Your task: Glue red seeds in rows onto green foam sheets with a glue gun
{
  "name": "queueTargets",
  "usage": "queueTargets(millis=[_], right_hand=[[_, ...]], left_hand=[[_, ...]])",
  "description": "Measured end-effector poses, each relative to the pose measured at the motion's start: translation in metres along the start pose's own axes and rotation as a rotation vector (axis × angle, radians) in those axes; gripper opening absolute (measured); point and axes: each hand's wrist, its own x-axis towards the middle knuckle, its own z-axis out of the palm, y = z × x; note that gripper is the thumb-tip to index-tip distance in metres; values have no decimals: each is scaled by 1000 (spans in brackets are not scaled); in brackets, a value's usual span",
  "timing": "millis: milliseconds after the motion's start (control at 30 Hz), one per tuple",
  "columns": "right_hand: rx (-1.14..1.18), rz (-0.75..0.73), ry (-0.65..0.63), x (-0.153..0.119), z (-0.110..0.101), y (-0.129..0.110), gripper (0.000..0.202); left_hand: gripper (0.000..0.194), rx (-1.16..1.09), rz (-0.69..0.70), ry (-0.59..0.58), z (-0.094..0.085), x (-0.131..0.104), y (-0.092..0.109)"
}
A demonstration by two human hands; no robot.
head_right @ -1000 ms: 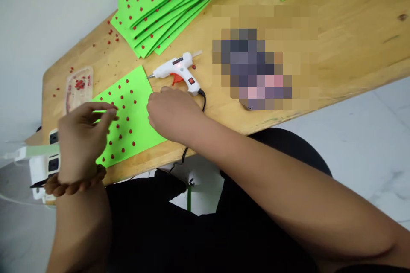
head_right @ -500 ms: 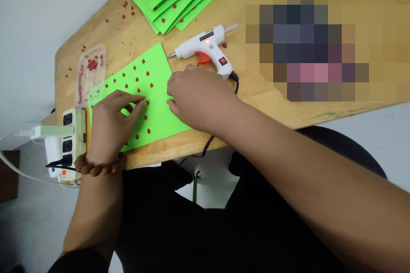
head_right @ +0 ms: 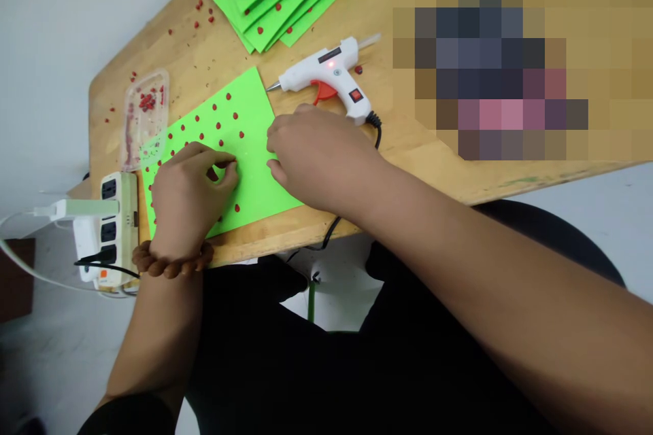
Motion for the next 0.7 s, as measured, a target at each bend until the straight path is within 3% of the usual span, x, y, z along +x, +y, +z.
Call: queueTargets(millis=[233, 700], right_hand=[[-4, 45, 4, 1, -1, -2, 47], [-6, 26, 11, 1, 2, -1, 49]], left_hand=[[12, -181, 8, -16, 4, 4, -5], [15, -269, 55, 2, 15, 13, 1]])
